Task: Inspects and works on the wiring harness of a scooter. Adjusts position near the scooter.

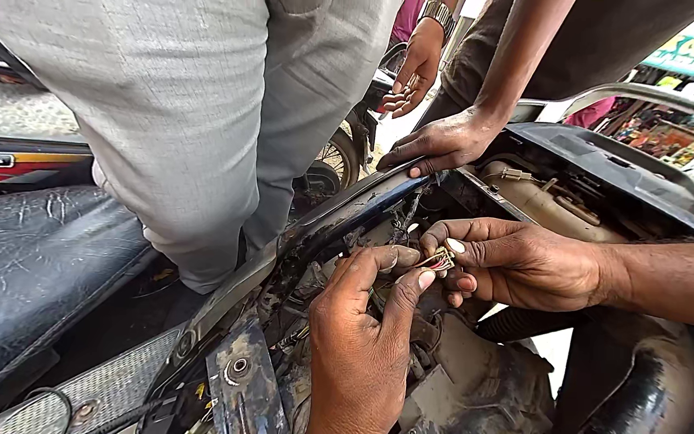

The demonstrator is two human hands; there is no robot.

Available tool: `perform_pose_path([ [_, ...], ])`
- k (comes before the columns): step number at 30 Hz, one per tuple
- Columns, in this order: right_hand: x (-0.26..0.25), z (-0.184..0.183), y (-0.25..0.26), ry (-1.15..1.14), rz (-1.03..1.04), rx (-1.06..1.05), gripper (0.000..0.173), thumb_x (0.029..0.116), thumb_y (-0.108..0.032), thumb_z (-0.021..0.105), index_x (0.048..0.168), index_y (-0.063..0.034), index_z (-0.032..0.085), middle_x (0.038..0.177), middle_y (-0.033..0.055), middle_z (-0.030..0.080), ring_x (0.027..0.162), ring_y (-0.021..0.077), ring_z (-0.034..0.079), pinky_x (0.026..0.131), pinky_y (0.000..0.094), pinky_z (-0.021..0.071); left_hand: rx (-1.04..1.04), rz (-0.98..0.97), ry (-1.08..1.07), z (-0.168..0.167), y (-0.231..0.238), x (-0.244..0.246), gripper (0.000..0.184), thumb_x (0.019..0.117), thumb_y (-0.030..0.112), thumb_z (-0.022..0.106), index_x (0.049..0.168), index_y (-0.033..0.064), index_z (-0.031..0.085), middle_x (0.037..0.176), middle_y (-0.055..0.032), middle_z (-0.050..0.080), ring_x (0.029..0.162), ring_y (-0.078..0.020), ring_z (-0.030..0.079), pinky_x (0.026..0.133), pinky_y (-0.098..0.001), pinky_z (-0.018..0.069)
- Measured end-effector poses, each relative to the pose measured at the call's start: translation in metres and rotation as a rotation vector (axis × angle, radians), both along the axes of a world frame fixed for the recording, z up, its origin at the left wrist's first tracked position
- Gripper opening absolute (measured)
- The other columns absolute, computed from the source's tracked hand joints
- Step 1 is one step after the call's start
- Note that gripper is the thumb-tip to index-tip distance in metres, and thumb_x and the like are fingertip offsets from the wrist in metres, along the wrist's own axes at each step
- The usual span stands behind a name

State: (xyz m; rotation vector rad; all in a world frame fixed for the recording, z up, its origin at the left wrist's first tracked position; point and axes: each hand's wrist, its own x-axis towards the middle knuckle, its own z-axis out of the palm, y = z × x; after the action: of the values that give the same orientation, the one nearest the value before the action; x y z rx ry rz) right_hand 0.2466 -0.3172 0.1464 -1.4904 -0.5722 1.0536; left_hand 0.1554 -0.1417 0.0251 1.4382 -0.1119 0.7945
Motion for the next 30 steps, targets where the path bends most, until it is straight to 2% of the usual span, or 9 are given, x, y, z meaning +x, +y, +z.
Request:
perform_pose_path([
  [5,0.001,-0.001,-0.001,-0.029,0.025,0.018,0.03,0.1118,-0.016,0.035,0.117,-0.0024,0.06,0.099,0.012,0.06,0.085,0.0173,0.063,0.086,0.0384,0.0592,-0.027,-0.021,-0.015,-0.004,0.0,0.003,0.021,0.0909,0.024,0.078,0.112,0.0205,0.074,0.106,0.0045,0.073,0.097,-0.0161,0.071,0.082,-0.0342,0.0635],
  [9,0.004,-0.003,0.0,-0.144,0.023,0.019,0.027,0.1114,-0.016,0.037,0.117,-0.0027,0.061,0.102,0.0125,0.061,0.086,0.0169,0.063,0.083,0.0351,0.0585,-0.002,-0.015,-0.009,-0.006,0.001,0.004,0.019,0.0912,0.025,0.078,0.11,0.0222,0.074,0.105,0.0054,0.073,0.099,-0.0161,0.07,0.085,-0.0355,0.0624],
  [12,0.004,-0.003,0.001,-0.234,-0.004,0.0,0.025,0.1105,-0.014,0.038,0.116,-0.0036,0.061,0.101,0.012,0.062,0.084,0.0152,0.064,0.08,0.0307,0.0579,0.101,0.064,0.006,-0.008,0.004,0.004,0.027,0.0883,0.03,0.08,0.113,0.025,0.072,0.109,0.009,0.071,0.103,-0.0126,0.069,0.088,-0.0346,0.0622],
  [14,0.003,-0.003,0.001,-0.256,-0.005,0.009,0.025,0.1106,-0.012,0.037,0.117,-0.0034,0.06,0.103,0.0123,0.063,0.085,0.0152,0.065,0.08,0.0308,0.059,0.208,0.15,0.005,-0.007,0.007,0.003,0.032,0.0862,0.033,0.08,0.116,0.027,0.069,0.117,0.0114,0.067,0.111,-0.0095,0.065,0.092,-0.0334,0.0592],
  [16,0.002,-0.002,0.001,-0.255,-0.017,0.012,0.026,0.1106,-0.012,0.037,0.118,-0.003,0.06,0.103,0.0125,0.063,0.084,0.0152,0.065,0.081,0.0314,0.0591,0.282,0.204,-0.023,-0.006,0.01,0.002,0.025,0.0852,0.033,0.08,0.108,0.0275,0.071,0.12,0.0104,0.065,0.115,-0.0101,0.062,0.092,-0.0336,0.0564],
  [18,0.002,-0.002,0.001,-0.253,-0.025,0.008,0.026,0.1106,-0.013,0.037,0.119,-0.0031,0.06,0.103,0.0125,0.063,0.084,0.0153,0.065,0.081,0.0317,0.0589,0.341,0.248,-0.024,-0.006,0.01,0.001,0.018,0.0853,0.033,0.079,0.102,0.0288,0.075,0.117,0.0112,0.066,0.111,-0.0093,0.062,0.088,-0.0325,0.0547],
  [24,0.0,-0.002,0.001,-0.222,-0.051,-0.015,0.026,0.1105,-0.014,0.038,0.118,-0.0039,0.061,0.1,0.0127,0.063,0.083,0.0163,0.065,0.081,0.0324,0.0586,0.414,0.364,-0.011,-0.005,0.005,-0.001,0.01,0.0866,0.031,0.075,0.096,0.0283,0.077,0.104,0.012,0.066,0.099,-0.0072,0.061,0.08,-0.0311,0.0519],
  [30,0.0,-0.002,0.002,-0.248,-0.09,0.005,0.024,0.11,-0.013,0.042,0.119,-0.0033,0.061,0.102,0.0139,0.064,0.083,0.0172,0.066,0.08,0.0321,0.0598,0.455,0.405,-0.038,-0.004,-0.004,-0.003,0.009,0.0876,0.029,0.074,0.095,0.026,0.078,0.101,0.0096,0.066,0.095,-0.009,0.061,0.076,-0.0319,0.0501],
])
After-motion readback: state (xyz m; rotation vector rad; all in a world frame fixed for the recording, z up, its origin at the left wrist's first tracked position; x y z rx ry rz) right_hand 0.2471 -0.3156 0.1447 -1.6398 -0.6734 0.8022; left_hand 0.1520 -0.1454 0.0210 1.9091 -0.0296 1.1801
